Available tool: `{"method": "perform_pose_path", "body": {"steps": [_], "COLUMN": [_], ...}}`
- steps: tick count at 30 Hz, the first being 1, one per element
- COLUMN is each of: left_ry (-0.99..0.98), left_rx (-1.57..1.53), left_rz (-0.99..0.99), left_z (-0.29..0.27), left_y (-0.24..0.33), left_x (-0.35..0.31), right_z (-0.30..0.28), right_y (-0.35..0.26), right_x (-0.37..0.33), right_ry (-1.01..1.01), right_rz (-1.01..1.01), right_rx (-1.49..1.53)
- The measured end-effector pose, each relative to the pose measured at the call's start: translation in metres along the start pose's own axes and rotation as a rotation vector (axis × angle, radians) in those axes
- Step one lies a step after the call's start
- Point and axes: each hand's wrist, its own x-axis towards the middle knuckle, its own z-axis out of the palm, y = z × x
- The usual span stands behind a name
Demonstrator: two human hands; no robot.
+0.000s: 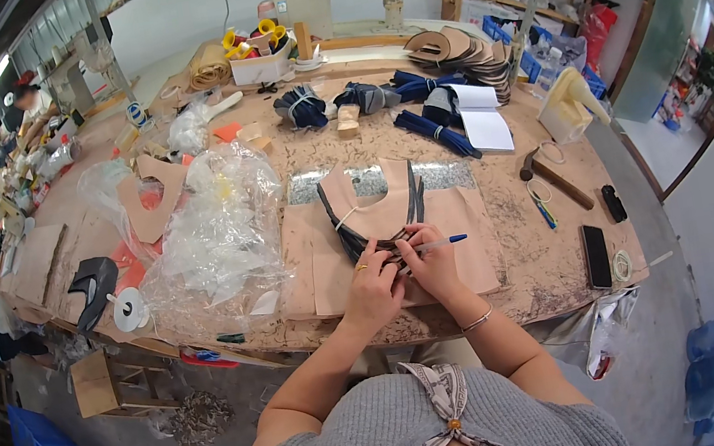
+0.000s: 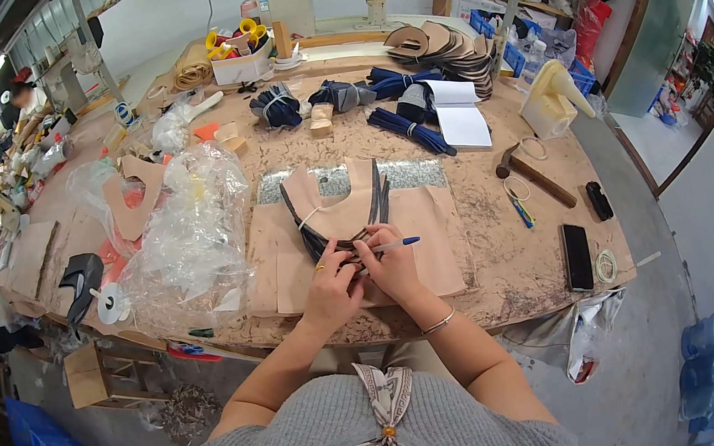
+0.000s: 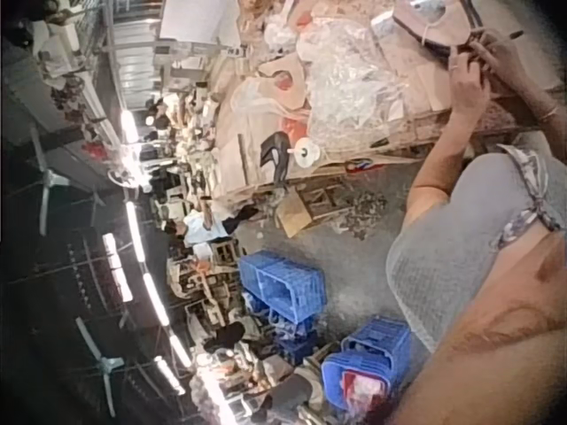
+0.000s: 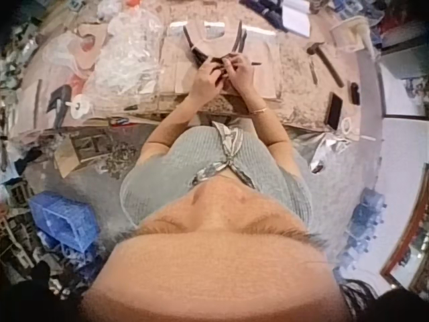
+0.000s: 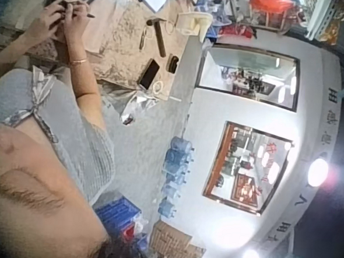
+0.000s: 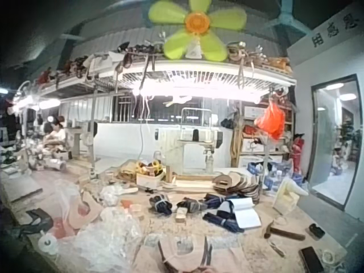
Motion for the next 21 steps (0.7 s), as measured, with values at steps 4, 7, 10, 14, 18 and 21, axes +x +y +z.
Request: {"method": "perform_pose_path", "body": {"steps": [4,7,10,14,18,21], "left_ry": [0.007,0.012,0.016,0.022,0.036,0.045], "left_rx": [0.003,0.007,0.008,0.013,0.015,0.005], "left_rz": [0.004,0.006,0.009,0.015,0.023,0.022], "left_z": [-0.001,-0.001,0.0,0.002,0.001,-0.001], "left_y": [0.001,0.002,0.001,-0.001,0.001,0.003], "left_x": [0.0,0.001,0.0,-0.001,0.0,0.001], "right_z": [0.001,0.002,0.001,0.0,-0.003,-0.007], "right_y": [0.006,0.004,0.006,0.009,0.014,0.008], "right_x": [-0.002,-0.001,-0.002,-0.004,-0.001,0.005], "right_ry": [0.031,0.021,0.009,0.01,0.104,0.138], "right_rz": [0.059,0.042,0.019,0.03,0.208,0.323], "right_rx": [0.032,-0.004,0.006,0.021,0.234,0.279]}}
